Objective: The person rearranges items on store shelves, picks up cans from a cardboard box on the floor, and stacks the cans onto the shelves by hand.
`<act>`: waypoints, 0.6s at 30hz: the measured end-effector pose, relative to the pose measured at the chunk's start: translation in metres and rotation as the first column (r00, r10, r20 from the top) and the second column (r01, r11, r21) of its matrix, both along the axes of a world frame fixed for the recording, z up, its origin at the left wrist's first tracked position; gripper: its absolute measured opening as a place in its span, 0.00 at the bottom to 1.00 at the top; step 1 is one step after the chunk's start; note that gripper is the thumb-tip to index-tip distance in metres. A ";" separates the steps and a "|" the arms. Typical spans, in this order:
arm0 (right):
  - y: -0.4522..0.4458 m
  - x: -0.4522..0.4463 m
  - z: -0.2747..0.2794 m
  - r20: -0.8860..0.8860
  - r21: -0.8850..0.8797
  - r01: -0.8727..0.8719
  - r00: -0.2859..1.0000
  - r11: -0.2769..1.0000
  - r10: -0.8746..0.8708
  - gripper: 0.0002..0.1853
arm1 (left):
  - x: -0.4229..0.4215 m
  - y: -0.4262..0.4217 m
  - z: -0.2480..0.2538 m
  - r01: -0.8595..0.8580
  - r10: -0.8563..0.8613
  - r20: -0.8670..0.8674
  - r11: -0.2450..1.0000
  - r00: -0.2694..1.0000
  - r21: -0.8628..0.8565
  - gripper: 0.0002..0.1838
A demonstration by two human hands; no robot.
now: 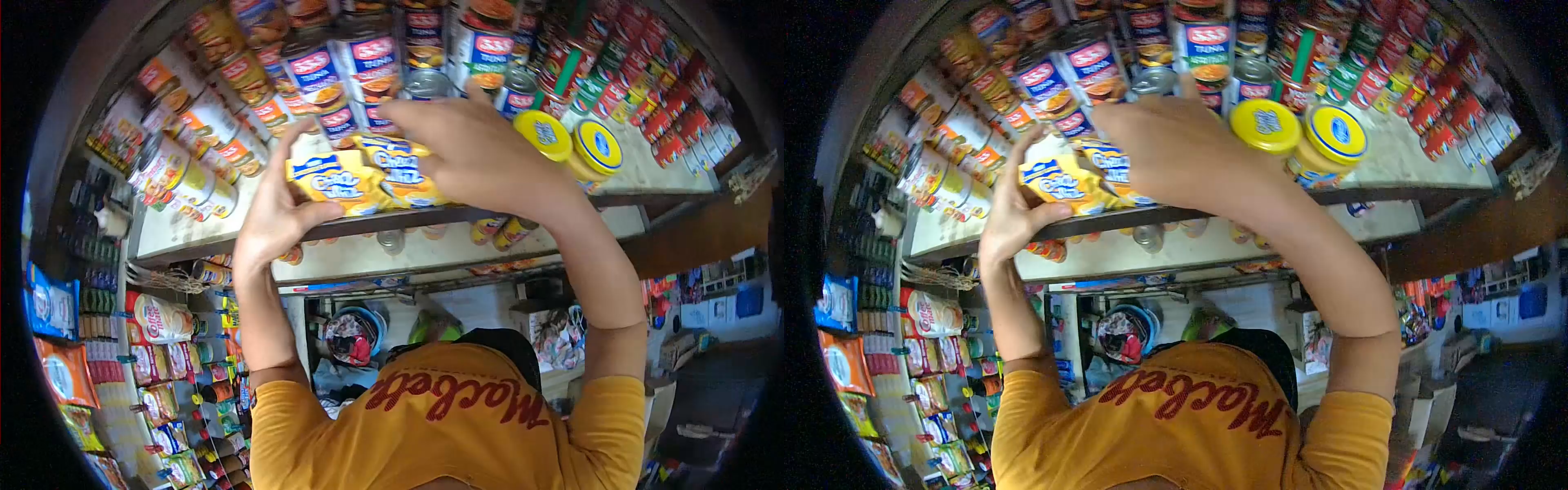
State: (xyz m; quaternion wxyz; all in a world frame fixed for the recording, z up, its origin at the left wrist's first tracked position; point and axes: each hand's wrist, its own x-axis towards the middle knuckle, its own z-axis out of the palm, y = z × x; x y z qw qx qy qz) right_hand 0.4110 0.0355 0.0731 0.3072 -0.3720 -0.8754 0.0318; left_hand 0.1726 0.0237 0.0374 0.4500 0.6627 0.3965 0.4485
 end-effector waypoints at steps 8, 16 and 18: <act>-0.045 0.046 -0.026 -0.187 0.465 0.068 0.982 0.883 0.022 0.10 | 0.032 -0.042 -0.009 -0.352 0.591 0.004 0.476 0.807 0.806 0.46; -0.178 0.278 -0.090 -0.132 0.089 0.572 0.818 0.815 -0.559 0.17 | 0.170 -0.072 -0.083 0.118 0.120 -0.188 0.438 0.975 0.891 0.35; -0.234 0.315 -0.107 -0.069 -0.061 0.751 0.654 0.658 -0.753 0.17 | 0.202 -0.084 -0.100 0.296 0.095 -0.408 0.543 0.908 0.786 0.32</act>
